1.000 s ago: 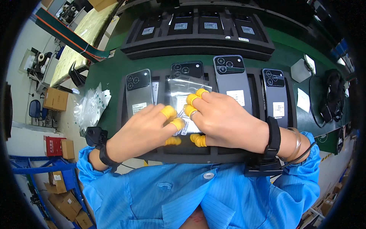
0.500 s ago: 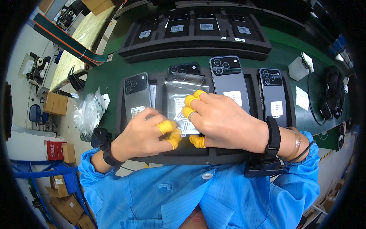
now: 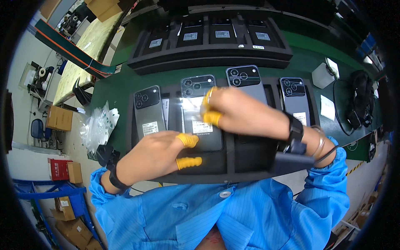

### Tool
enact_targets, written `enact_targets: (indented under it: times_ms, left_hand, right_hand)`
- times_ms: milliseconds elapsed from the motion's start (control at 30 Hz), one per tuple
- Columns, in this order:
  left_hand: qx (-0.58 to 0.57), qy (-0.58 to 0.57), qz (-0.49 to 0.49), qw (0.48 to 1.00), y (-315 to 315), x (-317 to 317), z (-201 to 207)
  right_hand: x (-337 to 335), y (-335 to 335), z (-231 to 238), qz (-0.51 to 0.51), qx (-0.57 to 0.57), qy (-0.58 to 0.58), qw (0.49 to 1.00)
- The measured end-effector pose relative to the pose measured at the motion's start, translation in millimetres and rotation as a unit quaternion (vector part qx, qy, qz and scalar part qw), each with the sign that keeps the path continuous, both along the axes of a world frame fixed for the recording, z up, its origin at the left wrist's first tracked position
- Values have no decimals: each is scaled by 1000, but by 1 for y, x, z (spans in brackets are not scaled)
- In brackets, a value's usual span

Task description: Inspecting and cleaning smartphones on a production line in an electronics factory.

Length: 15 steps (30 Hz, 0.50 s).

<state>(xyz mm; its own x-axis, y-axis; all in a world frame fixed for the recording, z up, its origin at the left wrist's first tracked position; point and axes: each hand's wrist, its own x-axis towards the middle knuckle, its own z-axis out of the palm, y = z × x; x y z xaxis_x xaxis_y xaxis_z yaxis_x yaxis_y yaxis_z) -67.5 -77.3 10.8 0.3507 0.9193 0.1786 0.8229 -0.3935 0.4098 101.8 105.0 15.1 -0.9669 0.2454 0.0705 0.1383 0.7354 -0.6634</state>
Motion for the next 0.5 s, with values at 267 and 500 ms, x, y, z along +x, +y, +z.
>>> enact_targets:
  times_ms: [267,500]
  left_hand:
    - [93,-90,59,990,-24,-37,6]
    - [93,65,230,967,-80,-65,4]
  right_hand:
    - [-39,23,71,-41,56,396,916]
    - [-100,-63,-11,114,288,293,905]
